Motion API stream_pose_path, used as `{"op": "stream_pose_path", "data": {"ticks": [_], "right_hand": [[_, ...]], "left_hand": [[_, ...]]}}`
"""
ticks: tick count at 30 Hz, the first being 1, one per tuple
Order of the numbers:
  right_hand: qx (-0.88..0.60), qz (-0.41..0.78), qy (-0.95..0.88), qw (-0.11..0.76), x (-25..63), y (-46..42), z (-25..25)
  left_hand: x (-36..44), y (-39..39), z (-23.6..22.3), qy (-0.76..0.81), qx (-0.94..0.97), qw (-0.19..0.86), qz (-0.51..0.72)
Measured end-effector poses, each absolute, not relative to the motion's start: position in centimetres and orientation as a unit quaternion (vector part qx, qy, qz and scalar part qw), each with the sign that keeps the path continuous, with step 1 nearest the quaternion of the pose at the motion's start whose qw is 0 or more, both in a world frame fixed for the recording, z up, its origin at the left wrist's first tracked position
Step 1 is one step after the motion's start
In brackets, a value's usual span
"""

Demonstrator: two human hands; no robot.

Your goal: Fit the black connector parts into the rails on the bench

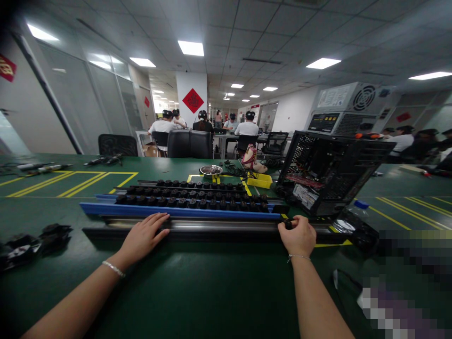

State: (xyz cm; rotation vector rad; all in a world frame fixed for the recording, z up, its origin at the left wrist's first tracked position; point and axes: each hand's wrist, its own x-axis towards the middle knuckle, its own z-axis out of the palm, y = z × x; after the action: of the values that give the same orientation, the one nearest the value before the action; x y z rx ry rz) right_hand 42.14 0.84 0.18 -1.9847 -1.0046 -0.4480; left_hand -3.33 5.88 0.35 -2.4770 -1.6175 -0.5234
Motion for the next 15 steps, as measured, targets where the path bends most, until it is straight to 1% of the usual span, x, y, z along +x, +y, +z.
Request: {"op": "stream_pose_path", "data": {"ticks": [15], "right_hand": [[-0.783,-0.171,-0.42,0.425,41.0,1.0,0.4]], "left_hand": [[-3.3,5.9,0.3,-0.532,-0.823,0.071,-0.183]]}}
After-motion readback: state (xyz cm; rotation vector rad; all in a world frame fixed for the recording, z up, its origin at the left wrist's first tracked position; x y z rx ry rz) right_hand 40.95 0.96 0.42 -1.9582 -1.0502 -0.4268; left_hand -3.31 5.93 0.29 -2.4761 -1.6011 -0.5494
